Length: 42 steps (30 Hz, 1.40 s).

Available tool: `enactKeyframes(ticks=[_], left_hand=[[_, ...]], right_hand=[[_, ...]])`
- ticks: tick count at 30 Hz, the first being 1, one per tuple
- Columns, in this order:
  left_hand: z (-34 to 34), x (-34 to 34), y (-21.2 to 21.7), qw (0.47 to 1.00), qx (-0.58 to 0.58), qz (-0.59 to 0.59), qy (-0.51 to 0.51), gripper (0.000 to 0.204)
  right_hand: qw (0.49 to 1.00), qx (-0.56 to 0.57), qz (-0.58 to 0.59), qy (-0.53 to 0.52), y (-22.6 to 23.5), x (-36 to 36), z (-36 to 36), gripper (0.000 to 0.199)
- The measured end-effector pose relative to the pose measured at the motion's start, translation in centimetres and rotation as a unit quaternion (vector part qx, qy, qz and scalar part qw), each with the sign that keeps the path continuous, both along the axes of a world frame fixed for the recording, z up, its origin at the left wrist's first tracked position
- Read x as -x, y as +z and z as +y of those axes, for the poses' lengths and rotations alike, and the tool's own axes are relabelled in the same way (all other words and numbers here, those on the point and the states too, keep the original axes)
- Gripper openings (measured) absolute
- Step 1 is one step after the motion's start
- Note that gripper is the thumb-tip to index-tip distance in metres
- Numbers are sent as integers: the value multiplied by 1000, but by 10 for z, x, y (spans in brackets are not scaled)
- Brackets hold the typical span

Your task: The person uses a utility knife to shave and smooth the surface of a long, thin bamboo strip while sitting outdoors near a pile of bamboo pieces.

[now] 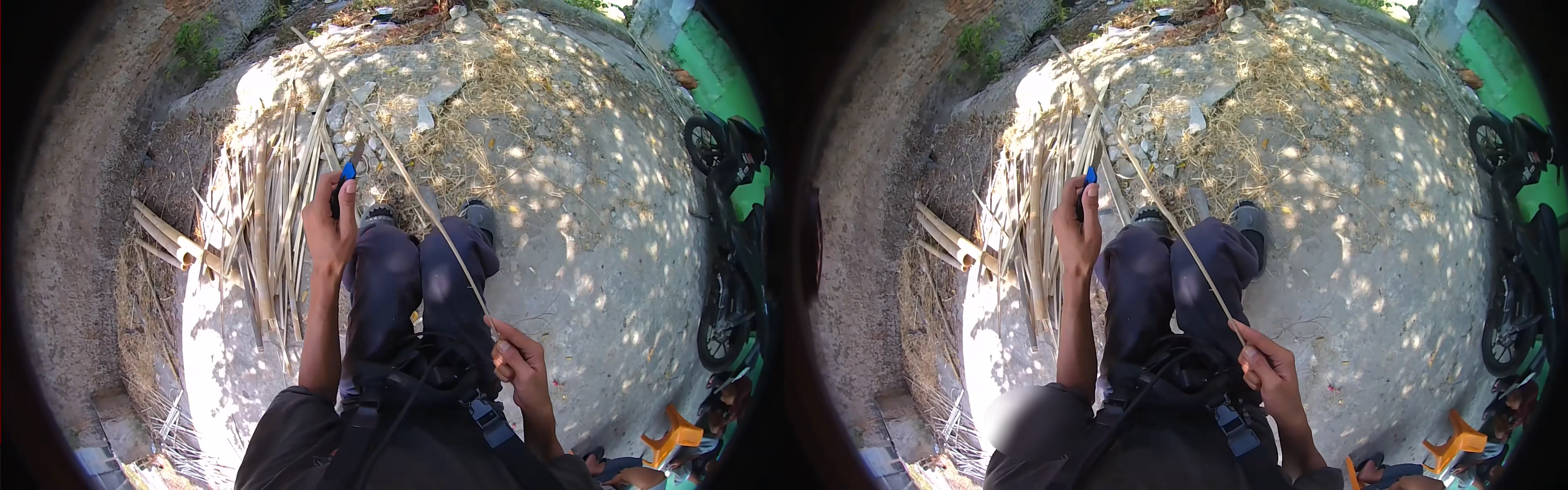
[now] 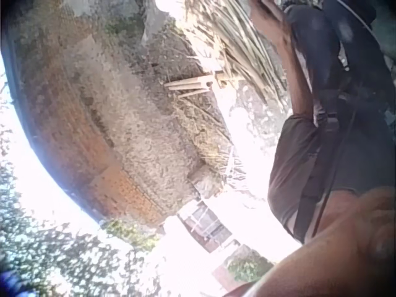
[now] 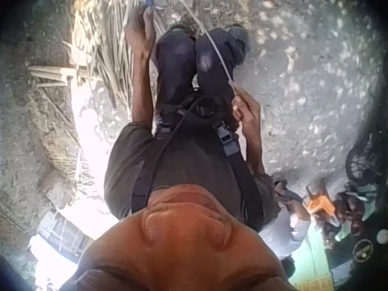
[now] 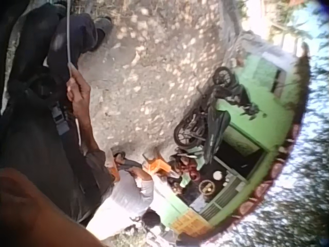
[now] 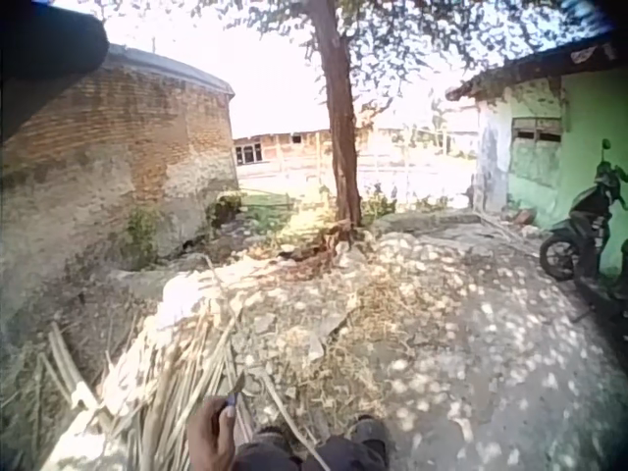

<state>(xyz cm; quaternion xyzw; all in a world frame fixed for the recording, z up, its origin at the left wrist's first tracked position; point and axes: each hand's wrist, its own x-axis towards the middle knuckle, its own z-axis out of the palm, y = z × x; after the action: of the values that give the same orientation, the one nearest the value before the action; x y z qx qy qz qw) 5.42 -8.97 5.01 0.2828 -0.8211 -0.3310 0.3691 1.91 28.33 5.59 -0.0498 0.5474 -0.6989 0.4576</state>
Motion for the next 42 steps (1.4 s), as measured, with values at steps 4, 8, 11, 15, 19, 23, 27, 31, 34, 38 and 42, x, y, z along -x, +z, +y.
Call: enactKeyframes(ticks=[4, 8, 11, 15, 19, 23, 27, 31, 34, 38, 42], left_hand=[[33, -5, 8, 997, -33, 9, -73, 30], [68, 0, 10, 983, -110, 13, -149, 22], [77, 7, 10, 972, -188, -9, -139, 20], [76, 11, 13, 954, -272, 27, -126, 15], [72, 9, 4, 933, -323, 79, -138, 15], [76, 10, 5, 923, -341, 97, -150, 14], [83, 5, 11, 937, -303, 35, -171, 14], [86, 1, 15, 950, -244, 22, -193, 18], [76, -8, 20, 975, -59, 52, -206, 23], [71, -18, 2, 973, -7, -12, -229, 26], [73, -17, -16, 975, 41, -56, -213, 26]], right_hand=[[996, -20, 86, -34, -9, 19, -17, 43], [992, 7, 119, -26, -11, 29, -51, 41], [994, 17, 108, -5, -7, 29, -65, 40], [995, 40, 86, 40, -8, 25, -73, 38], [994, 47, 84, 54, -10, 23, -74, 36], [988, 61, 129, 58, -10, 26, -80, 34], [986, 54, 158, 29, 2, 32, -99, 34], [995, 64, 72, 32, 5, 40, -106, 32], [994, 70, 75, 34, 3, 40, -108, 29], [994, 97, 40, 11, 6, 41, -106, 28], [994, 101, 29, 19, 8, 37, -103, 28]])
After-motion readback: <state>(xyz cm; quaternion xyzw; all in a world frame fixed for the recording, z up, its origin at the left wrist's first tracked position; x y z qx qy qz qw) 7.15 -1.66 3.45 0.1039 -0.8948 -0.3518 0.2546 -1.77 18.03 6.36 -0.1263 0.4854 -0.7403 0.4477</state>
